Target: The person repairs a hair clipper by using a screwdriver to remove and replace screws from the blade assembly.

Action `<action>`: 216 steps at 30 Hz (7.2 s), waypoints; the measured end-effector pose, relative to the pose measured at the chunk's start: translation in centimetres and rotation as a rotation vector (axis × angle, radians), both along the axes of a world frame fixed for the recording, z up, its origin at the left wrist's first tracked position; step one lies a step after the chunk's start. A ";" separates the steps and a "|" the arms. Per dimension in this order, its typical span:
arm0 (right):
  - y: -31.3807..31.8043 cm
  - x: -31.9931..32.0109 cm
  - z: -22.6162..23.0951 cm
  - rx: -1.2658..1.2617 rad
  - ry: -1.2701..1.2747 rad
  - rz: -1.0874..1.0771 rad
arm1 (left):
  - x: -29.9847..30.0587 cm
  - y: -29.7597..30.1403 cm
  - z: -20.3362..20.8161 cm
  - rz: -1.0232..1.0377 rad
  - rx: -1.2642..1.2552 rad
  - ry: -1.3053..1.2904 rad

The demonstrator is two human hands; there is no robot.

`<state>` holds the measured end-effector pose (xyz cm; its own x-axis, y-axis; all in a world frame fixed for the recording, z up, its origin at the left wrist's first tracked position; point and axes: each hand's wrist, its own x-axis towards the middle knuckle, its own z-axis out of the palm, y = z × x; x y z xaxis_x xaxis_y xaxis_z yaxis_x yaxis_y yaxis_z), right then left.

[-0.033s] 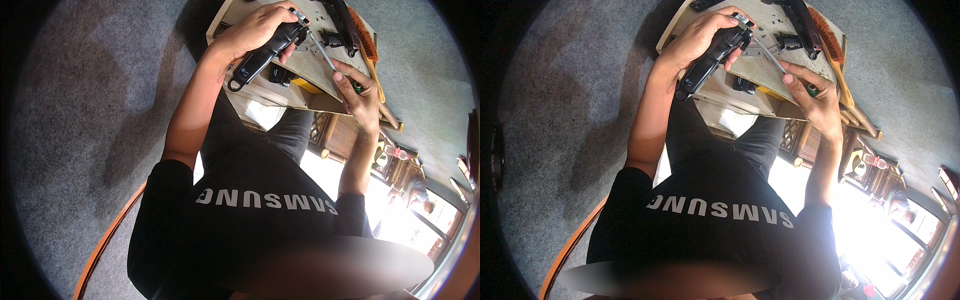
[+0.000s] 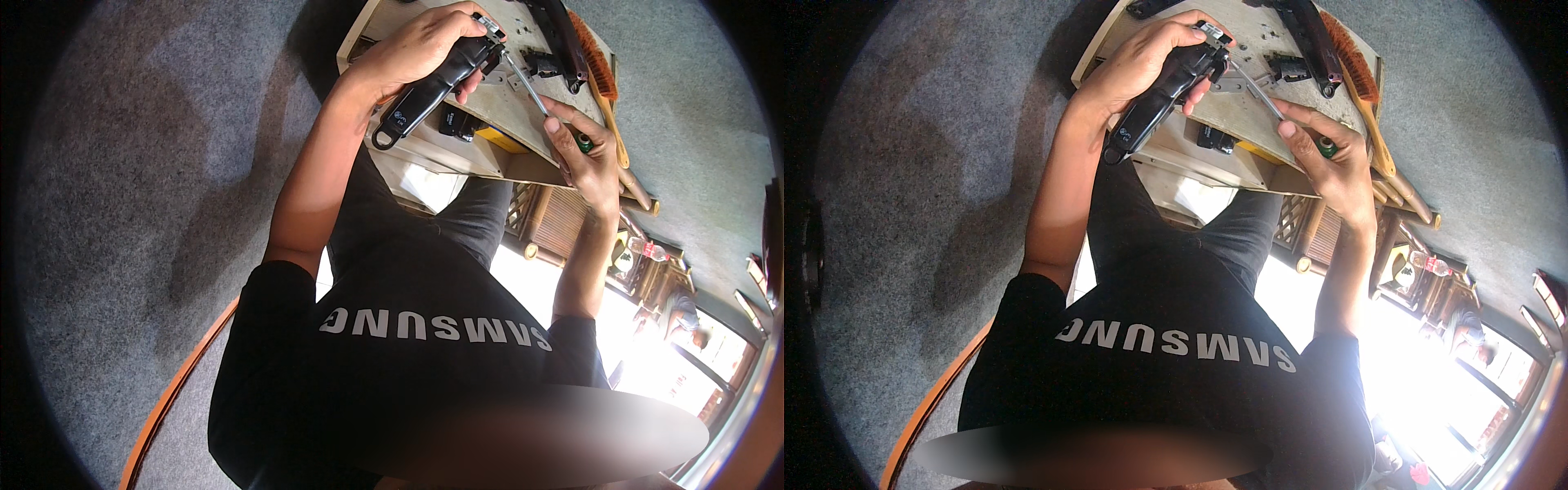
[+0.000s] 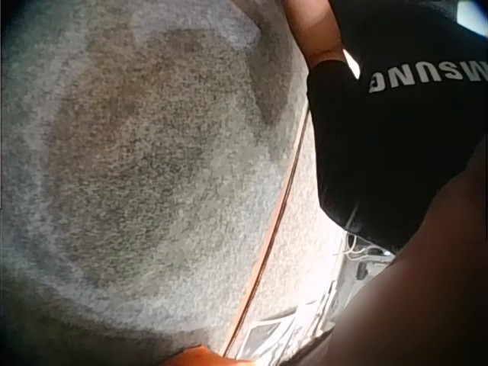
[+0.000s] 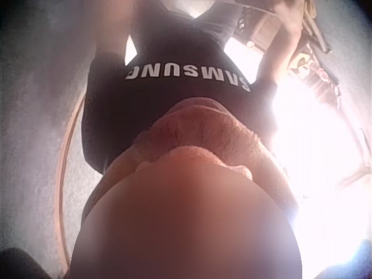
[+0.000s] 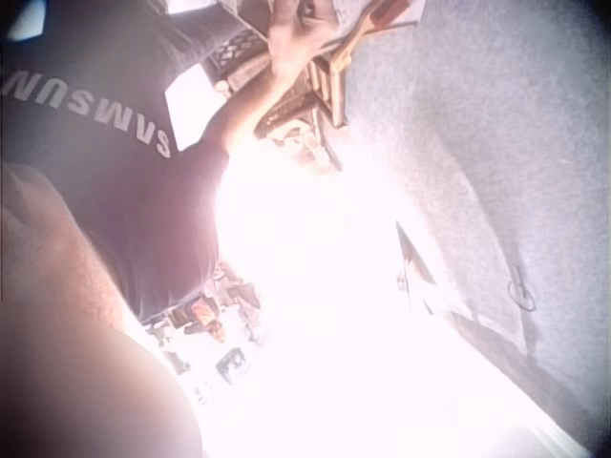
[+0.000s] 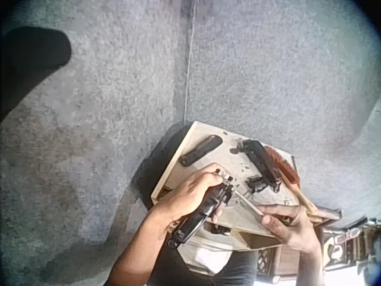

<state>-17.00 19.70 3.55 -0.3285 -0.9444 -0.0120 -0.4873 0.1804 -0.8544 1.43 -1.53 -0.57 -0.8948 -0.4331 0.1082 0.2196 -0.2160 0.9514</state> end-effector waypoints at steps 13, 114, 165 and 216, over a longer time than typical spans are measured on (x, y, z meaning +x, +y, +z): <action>-0.5 -1.4 1.0 0.205 -0.738 0.087 | -0.2 0.0 -0.3 -0.084 -0.091 0.012; -2.3 1.1 -0.6 -0.190 0.830 -0.167 | -1.0 -1.0 -1.3 -0.091 0.203 0.129; -2.8 4.5 1.1 -0.665 0.410 -0.058 | -1.7 0.1 -0.2 0.030 -0.007 0.029; -0.9 5.7 3.3 -0.067 -0.172 -0.209 | -2.0 -0.4 -1.9 0.297 -0.412 0.014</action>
